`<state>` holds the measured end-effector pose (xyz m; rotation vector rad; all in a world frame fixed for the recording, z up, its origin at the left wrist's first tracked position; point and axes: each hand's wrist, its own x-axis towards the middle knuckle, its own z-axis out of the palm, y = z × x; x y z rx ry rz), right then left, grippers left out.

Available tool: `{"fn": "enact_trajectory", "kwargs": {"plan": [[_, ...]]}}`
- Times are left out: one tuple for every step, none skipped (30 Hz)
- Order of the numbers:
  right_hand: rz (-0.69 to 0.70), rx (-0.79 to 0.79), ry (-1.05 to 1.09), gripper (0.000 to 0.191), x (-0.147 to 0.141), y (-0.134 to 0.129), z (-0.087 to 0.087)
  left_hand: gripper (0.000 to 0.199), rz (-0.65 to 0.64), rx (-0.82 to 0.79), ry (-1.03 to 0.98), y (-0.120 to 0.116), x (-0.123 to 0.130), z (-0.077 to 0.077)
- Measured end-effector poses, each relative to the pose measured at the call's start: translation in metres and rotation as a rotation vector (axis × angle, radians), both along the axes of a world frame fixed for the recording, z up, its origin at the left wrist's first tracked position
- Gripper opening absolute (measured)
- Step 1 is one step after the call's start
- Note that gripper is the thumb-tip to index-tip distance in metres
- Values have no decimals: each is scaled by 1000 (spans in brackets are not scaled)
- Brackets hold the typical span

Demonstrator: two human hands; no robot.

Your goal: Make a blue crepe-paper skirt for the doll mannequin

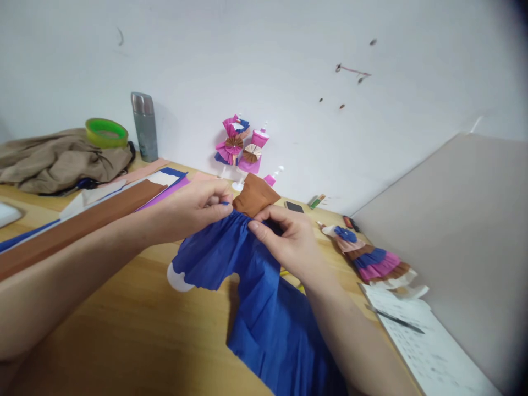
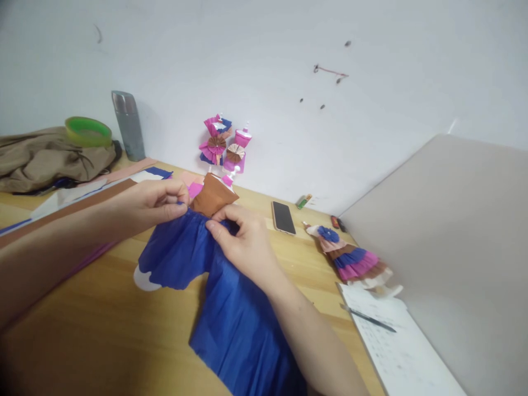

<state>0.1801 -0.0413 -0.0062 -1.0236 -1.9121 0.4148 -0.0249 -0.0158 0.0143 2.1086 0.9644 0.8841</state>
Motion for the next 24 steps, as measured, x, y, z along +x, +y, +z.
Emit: {"fn": "enact_trajectory", "kwargs": {"plan": [[0,3,4,14,0,1,-1,17,-6,1,-3,1,0,0],[2,8,12,13,1,2,-1,16,-13,-3,-4,1,0,-1],[5,15,21,13,1,3,-2,15,-19,-9,-5,2,0,-1],[9,23,30,13,1,4,-2,15,-22,-17,-5,2,0,-2],[13,32,35,13,2,5,-3,14,-21,-22,-5,3,-1,-2],[15,41,36,13,2,5,-3,14,-20,-24,-2,4,-1,-3],[16,50,34,12,2,6,-3,14,-20,-23,0,5,-1,-4],[17,56,32,12,2,7,-3,14,-21,-20,1,6,-2,-4],[19,60,30,12,2,7,-3,13,-18,-18,1,7,-2,-5],[23,62,31,12,3,7,-3,12,-15,-21,3,7,-2,-5],[28,65,35,12,3,7,-3,12,-10,-25,3,7,-2,-6],[33,66,39,12,3,8,-3,11,-4,-30,3,7,-2,-6],[39,65,42,13,3,8,-3,12,4,-34,1,6,-3,-5],[43,65,43,13,3,8,-3,12,13,-37,0,6,-3,-5],[45,68,42,13,3,9,-3,12,20,-39,0,5,-3,-5],[45,72,38,13,3,9,-3,12,26,-41,0,5,-3,-4],[47,75,32,12,3,10,-4,13,33,-44,1,5,-3,-3],[50,79,26,12,3,10,-4,13,37,-50,4,5,-3,-3],[53,85,21,12,3,10,-4,13,39,-54,5,5,-3,-3],[56,91,17,12,3,10,-4,14,41,-60,7,6,-3,-3],[58,97,14,12,3,10,-4,14,45,-67,8,6,-3,-3],[59,103,10,12,3,11,-4,14,48,-74,5,7,-3,-3],[56,106,7,12,3,11,-4,14,49,-80,-1,9,-3,-4],[54,105,6,12,3,11,-4,13,48,-87,-8,10,-3,-4]]}}
